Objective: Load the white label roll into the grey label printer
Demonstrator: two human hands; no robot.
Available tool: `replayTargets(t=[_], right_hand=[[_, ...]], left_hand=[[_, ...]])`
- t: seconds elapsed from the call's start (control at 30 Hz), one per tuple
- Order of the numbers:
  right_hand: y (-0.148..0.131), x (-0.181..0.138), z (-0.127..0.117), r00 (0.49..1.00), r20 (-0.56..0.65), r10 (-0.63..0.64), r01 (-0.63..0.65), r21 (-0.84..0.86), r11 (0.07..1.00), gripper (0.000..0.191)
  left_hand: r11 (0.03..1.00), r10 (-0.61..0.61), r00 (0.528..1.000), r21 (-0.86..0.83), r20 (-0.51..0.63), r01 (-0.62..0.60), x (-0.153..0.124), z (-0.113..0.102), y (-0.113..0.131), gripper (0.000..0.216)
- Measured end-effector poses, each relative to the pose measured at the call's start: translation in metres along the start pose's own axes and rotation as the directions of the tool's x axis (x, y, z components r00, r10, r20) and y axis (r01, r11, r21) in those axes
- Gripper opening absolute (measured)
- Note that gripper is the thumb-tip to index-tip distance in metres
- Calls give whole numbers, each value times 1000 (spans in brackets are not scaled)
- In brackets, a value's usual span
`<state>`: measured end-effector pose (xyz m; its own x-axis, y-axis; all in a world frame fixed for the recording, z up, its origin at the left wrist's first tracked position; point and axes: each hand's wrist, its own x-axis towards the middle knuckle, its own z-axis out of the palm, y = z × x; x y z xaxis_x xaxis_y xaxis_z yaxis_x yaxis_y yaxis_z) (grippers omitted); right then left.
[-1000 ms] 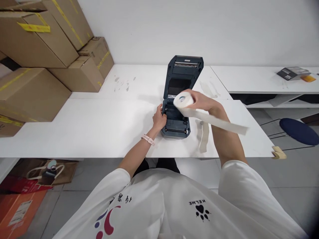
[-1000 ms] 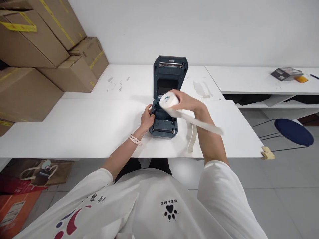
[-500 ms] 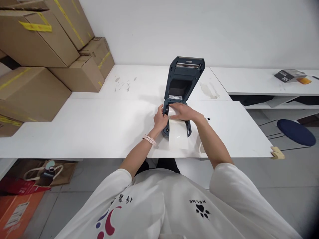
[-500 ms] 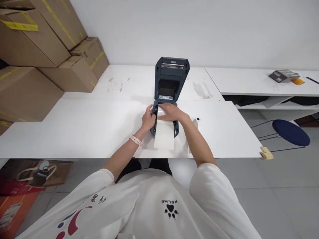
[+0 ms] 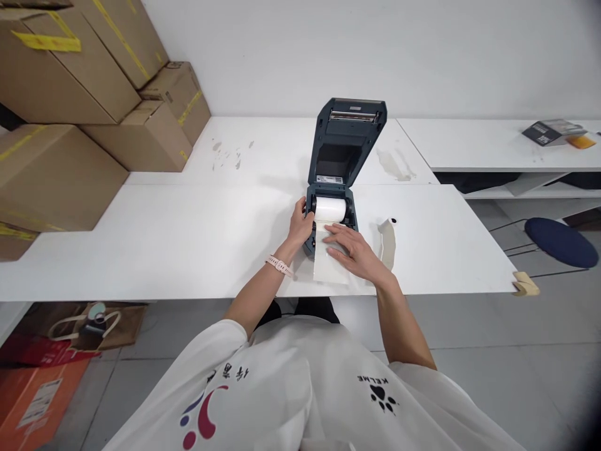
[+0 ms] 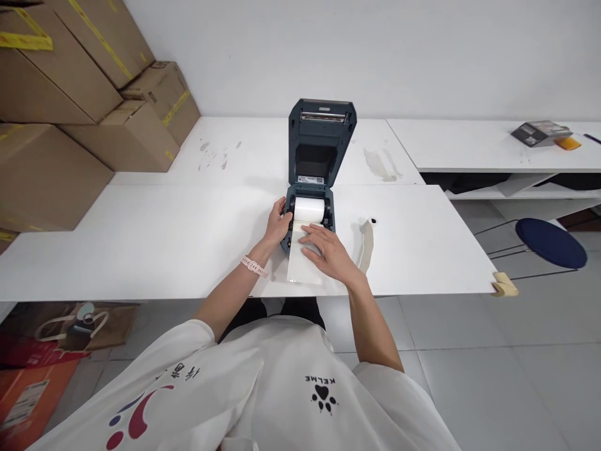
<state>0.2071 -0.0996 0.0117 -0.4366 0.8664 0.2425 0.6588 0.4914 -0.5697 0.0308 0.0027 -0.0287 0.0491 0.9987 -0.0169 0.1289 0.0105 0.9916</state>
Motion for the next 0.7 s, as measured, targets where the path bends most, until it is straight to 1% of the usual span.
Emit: replayTargets(t=[0.17, 0.27, 0.4, 0.53, 0.63, 0.7], right_hand=[[4, 0, -5, 1000, 30, -6, 4, 56, 998, 21], [2, 0, -6, 1000, 26, 1, -2, 62, 998, 26], [-7, 6, -4, 999, 40, -3, 4, -40, 999, 36], [-12, 10, 2, 999, 47, -11, 18, -149, 989, 38], [-11, 7, 9, 999, 23, -23, 27, -169, 985, 38], [-10, 1, 15, 1000, -9, -23, 22, -146, 989, 42]], left_hand=[[999, 41, 999, -17, 20, -40, 0, -2, -1, 58], [999, 46, 999, -1, 22, -46, 0, -2, -1, 59], [999, 47, 999, 4, 21, -47, 2, -1, -3, 59], [999, 46, 999, -9, 7, -46, 3, -1, -4, 58], [999, 39, 999, -2, 7, -39, 2, -1, -3, 59], [999, 35, 999, -9, 9, -35, 2, -1, -3, 60]])
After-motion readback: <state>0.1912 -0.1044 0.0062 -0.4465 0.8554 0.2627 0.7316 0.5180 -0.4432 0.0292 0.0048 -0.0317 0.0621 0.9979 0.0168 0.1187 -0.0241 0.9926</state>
